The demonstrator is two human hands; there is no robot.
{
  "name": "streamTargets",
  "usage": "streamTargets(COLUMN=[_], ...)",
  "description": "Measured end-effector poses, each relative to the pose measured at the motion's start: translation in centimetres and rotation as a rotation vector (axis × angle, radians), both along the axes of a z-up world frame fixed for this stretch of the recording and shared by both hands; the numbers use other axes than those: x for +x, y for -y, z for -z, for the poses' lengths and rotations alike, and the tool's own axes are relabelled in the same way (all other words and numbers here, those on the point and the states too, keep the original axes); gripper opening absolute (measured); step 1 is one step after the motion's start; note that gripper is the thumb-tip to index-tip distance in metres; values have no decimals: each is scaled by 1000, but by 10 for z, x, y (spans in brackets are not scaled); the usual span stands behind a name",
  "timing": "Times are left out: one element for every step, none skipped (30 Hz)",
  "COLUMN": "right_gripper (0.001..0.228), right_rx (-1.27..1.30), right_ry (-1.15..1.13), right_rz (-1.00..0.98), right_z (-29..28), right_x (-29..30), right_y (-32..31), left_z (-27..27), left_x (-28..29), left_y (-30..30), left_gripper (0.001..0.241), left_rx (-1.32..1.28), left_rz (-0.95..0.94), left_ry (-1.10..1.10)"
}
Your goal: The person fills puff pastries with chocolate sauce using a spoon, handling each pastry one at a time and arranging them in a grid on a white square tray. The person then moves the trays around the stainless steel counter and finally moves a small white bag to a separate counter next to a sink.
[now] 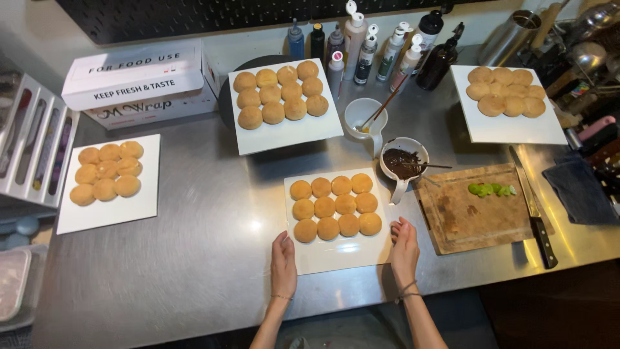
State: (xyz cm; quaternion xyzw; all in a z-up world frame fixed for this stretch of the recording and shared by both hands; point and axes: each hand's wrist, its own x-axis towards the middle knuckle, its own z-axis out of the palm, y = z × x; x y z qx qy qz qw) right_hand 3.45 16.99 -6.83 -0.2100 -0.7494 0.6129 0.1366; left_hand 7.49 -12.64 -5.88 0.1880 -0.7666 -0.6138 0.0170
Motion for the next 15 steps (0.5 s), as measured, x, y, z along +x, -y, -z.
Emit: streamTargets(right_gripper=[51,51,51,52,52,52,53,52,52,52,53,54,55,54,54], right_rx=[-93,-73,-48,-22,25,72,121,167,213,259,318,378,434,466,497], right_ry=[28,-9,-46,-81,-70,-59,-49,-12,23,59,22,-16,-59,-75,-89], right_rz=[16,-2,-21,-41,-45,-49,-55,-41,-34,-26,-25,-23,-37,-45,-56], right_z=[6,10,12,12,11,9,6,3,2,1,2,4,6,9,12], right_x=[9,13,14,14,13,13,11,10,8,8,9,11,8,6,6], right_y=[4,10,13,17,22,28,33,38,42,46,49,50,53,53,50], left_z=[-2,-3,-4,-4,-3,-4,-5,-6,-7,-8,-8,-8,-9,-9,-8], left_x=[-1,-4,-6,-6,-9,-11,-12,-11,-11,-12,-12,-12,-12,-13,-11], left_y=[-1,-2,-5,-8,-10,-10,-9,-7,-6,-6,-4,-2,4,9,15], left_gripper=[51,51,52,52,53,53,53,53,53,55,57,59,60,61,62], left_rx=[44,89,140,142,146,150,121,91,60,73,82,91,58,25,-11], left_rz=[32,65,96,86,77,69,69,70,63,103,127,151,191,230,267], left_ry=[-34,-67,-98,-108,-123,-138,-93,-48,-6,-11,-15,-20,-75,-129,-180])
